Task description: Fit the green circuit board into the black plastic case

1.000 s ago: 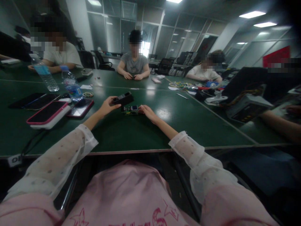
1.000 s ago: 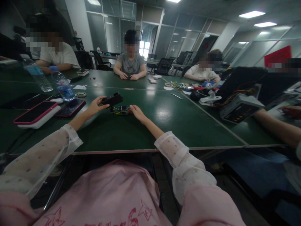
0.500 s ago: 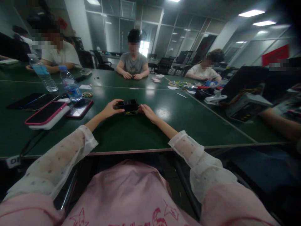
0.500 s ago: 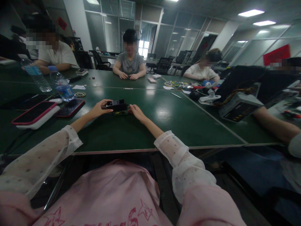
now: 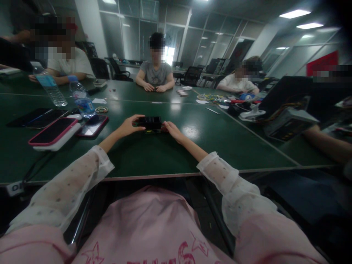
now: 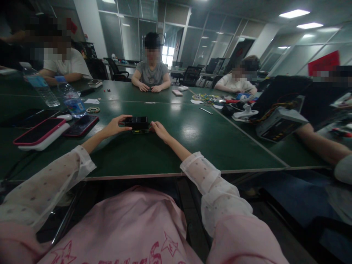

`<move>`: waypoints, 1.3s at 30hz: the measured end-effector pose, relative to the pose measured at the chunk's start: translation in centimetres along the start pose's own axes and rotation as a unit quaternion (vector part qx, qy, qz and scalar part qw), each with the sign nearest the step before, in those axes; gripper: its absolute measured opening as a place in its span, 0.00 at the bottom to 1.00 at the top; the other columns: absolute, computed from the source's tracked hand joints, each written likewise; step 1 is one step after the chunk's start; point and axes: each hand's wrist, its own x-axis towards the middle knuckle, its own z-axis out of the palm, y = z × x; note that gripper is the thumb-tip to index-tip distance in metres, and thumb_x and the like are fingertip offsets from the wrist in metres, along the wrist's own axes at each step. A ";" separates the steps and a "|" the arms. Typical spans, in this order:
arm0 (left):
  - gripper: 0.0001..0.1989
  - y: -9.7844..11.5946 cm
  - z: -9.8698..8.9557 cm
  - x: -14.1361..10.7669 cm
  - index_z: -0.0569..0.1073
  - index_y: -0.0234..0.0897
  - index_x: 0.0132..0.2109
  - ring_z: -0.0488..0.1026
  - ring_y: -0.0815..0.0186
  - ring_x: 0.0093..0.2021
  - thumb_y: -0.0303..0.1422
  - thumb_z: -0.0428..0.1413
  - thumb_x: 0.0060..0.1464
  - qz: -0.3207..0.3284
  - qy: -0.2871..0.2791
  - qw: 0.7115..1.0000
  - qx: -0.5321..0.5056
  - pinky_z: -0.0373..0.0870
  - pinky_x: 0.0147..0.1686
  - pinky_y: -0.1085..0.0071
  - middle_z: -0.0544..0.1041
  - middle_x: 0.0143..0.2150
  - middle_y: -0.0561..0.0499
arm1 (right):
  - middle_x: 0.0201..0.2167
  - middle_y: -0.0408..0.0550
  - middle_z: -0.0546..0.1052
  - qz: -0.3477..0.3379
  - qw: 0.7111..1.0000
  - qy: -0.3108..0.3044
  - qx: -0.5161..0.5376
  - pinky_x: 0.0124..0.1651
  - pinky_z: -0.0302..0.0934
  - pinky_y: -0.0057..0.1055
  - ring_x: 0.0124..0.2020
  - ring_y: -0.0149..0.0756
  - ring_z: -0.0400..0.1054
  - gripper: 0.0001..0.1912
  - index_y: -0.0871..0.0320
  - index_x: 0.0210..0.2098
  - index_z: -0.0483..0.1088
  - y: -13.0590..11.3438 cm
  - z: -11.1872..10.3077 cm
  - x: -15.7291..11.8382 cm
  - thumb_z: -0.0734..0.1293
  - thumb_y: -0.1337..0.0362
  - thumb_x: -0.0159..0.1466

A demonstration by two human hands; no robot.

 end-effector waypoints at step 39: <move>0.32 -2.1 1.4 -0.5 0.66 0.39 0.57 0.71 0.53 0.54 0.40 0.64 0.46 -0.009 -0.042 0.999 -0.011 0.63 0.56 0.52 0.72 0.55 0.41 | 0.33 0.48 0.74 0.000 1.000 0.008 -0.020 0.43 0.61 0.33 0.35 0.34 0.68 0.21 0.59 0.42 0.69 -0.3 0.0 -0.1 0.58 0.48 0.66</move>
